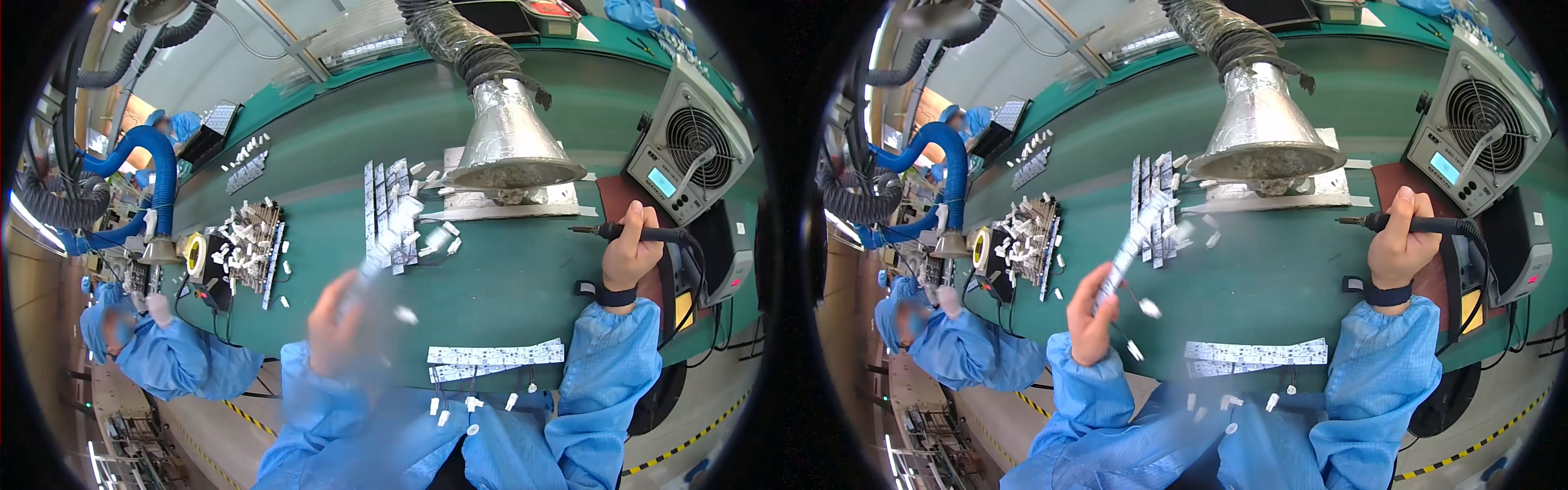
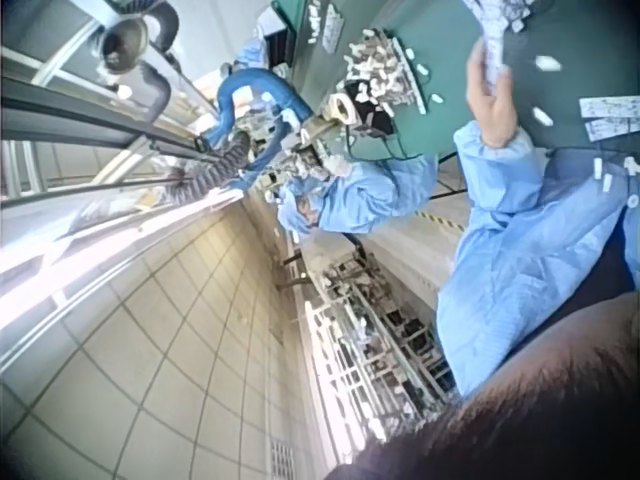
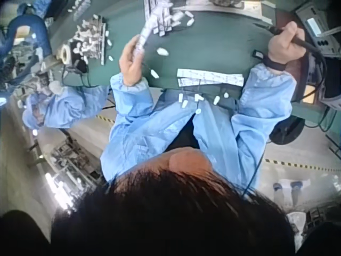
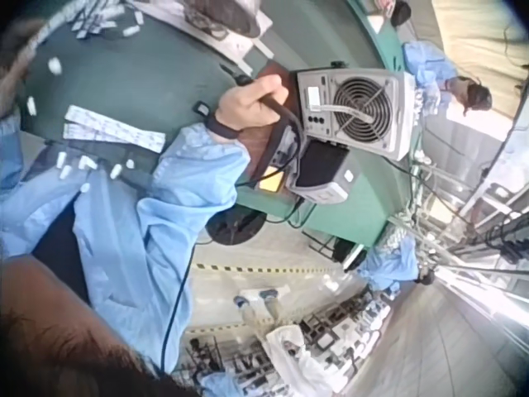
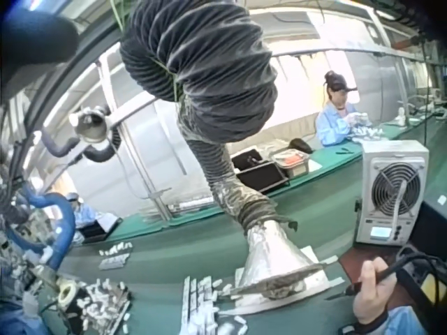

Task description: Soldering electronic components onto small LED or circuit board strips at a workstation.

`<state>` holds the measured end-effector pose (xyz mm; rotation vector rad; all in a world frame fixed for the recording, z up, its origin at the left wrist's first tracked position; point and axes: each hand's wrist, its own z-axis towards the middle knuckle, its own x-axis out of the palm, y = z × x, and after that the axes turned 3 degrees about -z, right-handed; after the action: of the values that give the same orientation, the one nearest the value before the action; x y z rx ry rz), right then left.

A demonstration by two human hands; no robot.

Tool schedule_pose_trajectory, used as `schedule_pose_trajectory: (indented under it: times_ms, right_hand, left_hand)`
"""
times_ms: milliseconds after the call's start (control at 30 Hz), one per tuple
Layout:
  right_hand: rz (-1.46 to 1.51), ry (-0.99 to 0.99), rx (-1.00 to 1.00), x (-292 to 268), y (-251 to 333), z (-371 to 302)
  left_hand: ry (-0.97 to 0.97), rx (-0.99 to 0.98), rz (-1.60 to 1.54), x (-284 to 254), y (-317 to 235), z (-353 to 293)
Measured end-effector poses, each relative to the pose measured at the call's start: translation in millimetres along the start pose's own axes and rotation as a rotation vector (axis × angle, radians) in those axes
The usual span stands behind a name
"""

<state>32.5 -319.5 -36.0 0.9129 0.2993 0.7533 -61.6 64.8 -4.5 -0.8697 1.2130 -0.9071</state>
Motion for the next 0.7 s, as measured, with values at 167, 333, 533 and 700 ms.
schedule_pose_trajectory:
  times_ms: [167,333,533,700]
  right_hand:
    - [-0.001,0.012,0.025,0.0,-1.7,-1.0]
    - [-0.015,0.028,0.037,1.8,-0.2,-0.9]
    - [-0.015,0.046,0.045,2.4,-0.5,-1.7]
    - [-0.043,0.031,0.038,1.1,-2.4,-1.4]
  left_hand:
    - [-0.224,-0.008,-0.149,-3.2,43.5,63.0]
    - [-0.119,0.105,0.326,12.2,58.6,91.4]
    - [-0.079,0.146,0.505,12.6,50.2,94.5]
    - [-0.07,-0.102,0.277,2.5,34.9,103.7]
